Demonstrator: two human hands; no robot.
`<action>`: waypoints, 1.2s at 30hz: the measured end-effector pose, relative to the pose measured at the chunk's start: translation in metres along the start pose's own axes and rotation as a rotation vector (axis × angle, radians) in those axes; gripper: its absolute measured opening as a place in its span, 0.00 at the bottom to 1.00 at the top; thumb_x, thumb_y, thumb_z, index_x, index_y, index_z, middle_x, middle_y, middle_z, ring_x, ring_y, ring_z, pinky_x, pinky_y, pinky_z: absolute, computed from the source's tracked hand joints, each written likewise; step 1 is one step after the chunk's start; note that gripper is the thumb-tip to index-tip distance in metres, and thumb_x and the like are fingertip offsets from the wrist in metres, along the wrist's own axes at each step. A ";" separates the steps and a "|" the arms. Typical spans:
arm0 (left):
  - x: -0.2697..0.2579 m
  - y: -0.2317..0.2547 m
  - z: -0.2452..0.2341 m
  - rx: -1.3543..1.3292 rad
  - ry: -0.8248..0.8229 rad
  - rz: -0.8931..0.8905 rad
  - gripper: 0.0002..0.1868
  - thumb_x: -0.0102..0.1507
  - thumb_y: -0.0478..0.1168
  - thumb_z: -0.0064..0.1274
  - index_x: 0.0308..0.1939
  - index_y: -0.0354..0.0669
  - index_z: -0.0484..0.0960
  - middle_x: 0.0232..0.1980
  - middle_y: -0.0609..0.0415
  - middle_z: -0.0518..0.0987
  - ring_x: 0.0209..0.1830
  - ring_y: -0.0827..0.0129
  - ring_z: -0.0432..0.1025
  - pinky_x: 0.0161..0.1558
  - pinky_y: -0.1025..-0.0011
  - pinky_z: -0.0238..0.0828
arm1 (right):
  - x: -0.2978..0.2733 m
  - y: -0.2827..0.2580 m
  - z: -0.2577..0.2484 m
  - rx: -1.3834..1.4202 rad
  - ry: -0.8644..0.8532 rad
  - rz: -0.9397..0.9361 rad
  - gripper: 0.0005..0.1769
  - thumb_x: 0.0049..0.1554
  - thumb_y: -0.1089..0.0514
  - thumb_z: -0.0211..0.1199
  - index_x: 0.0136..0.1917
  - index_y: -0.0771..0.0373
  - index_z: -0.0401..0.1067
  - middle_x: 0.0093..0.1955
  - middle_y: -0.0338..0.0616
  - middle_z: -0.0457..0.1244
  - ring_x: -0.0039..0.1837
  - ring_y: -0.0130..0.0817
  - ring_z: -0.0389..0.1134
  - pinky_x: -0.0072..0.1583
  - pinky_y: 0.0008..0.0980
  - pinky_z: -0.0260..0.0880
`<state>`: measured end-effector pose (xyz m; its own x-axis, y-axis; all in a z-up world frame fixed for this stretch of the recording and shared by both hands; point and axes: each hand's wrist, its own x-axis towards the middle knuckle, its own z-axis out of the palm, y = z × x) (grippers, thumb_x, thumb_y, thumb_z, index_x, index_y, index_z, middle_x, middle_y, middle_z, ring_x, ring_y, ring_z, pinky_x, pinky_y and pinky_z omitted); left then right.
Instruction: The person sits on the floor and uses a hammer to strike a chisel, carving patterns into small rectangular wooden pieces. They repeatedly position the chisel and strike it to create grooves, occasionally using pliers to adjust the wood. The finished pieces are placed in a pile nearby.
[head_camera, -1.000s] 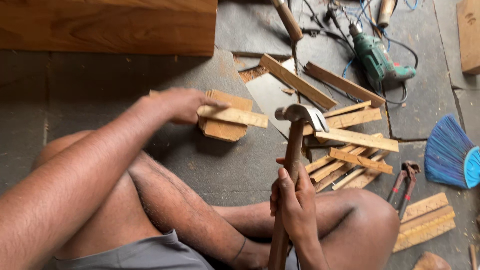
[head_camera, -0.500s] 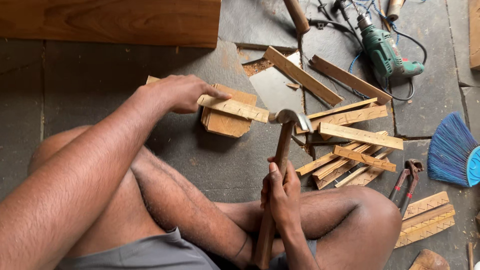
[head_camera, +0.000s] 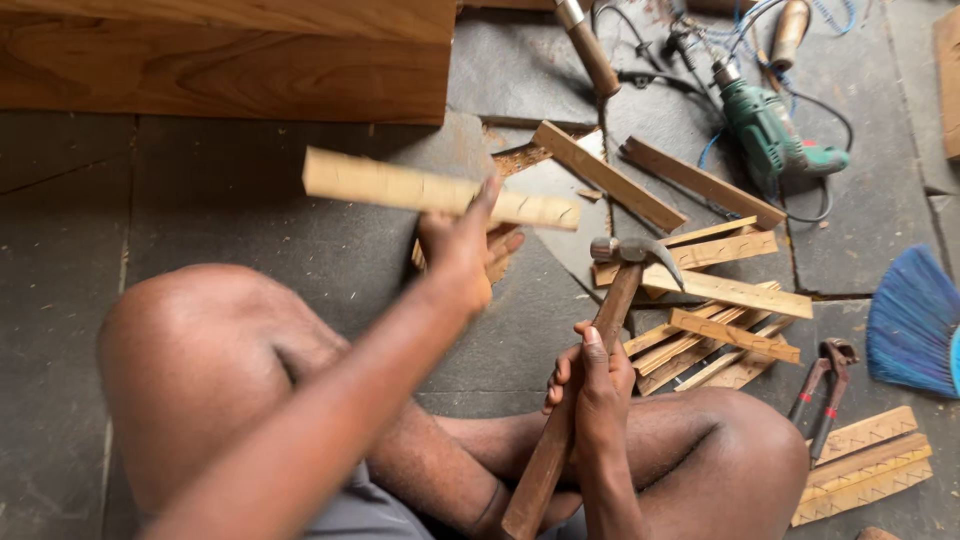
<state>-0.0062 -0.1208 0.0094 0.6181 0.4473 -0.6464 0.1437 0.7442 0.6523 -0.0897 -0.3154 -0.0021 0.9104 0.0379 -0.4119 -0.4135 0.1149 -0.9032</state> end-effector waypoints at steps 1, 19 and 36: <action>-0.002 -0.013 0.001 -0.026 0.034 -0.003 0.23 0.59 0.39 0.63 0.51 0.31 0.71 0.43 0.42 0.82 0.37 0.56 0.82 0.33 0.67 0.88 | 0.000 0.000 -0.003 0.008 0.012 0.002 0.18 0.65 0.46 0.51 0.57 0.62 0.64 0.27 0.39 0.57 0.24 0.26 0.59 0.25 0.27 0.63; -0.001 0.024 -0.058 1.479 -0.372 0.707 0.23 0.58 0.46 0.67 0.51 0.36 0.82 0.45 0.44 0.81 0.42 0.61 0.74 0.41 0.63 0.75 | -0.008 -0.005 -0.014 0.034 -0.008 0.035 0.18 0.65 0.46 0.52 0.57 0.62 0.64 0.28 0.40 0.57 0.25 0.26 0.59 0.25 0.26 0.63; 0.074 0.068 -0.070 2.117 -0.770 0.525 0.35 0.59 0.42 0.62 0.68 0.82 0.72 0.56 0.57 0.77 0.53 0.68 0.73 0.54 0.66 0.79 | -0.002 0.010 -0.001 -0.776 -0.073 -0.209 0.18 0.61 0.55 0.56 0.62 0.63 0.70 0.26 0.38 0.65 0.23 0.27 0.65 0.24 0.28 0.68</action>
<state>-0.0048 -0.0024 -0.0222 0.8591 -0.2247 -0.4599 -0.0664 -0.9398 0.3351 -0.0955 -0.3149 -0.0107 0.9575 0.1595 -0.2404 -0.1012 -0.5946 -0.7976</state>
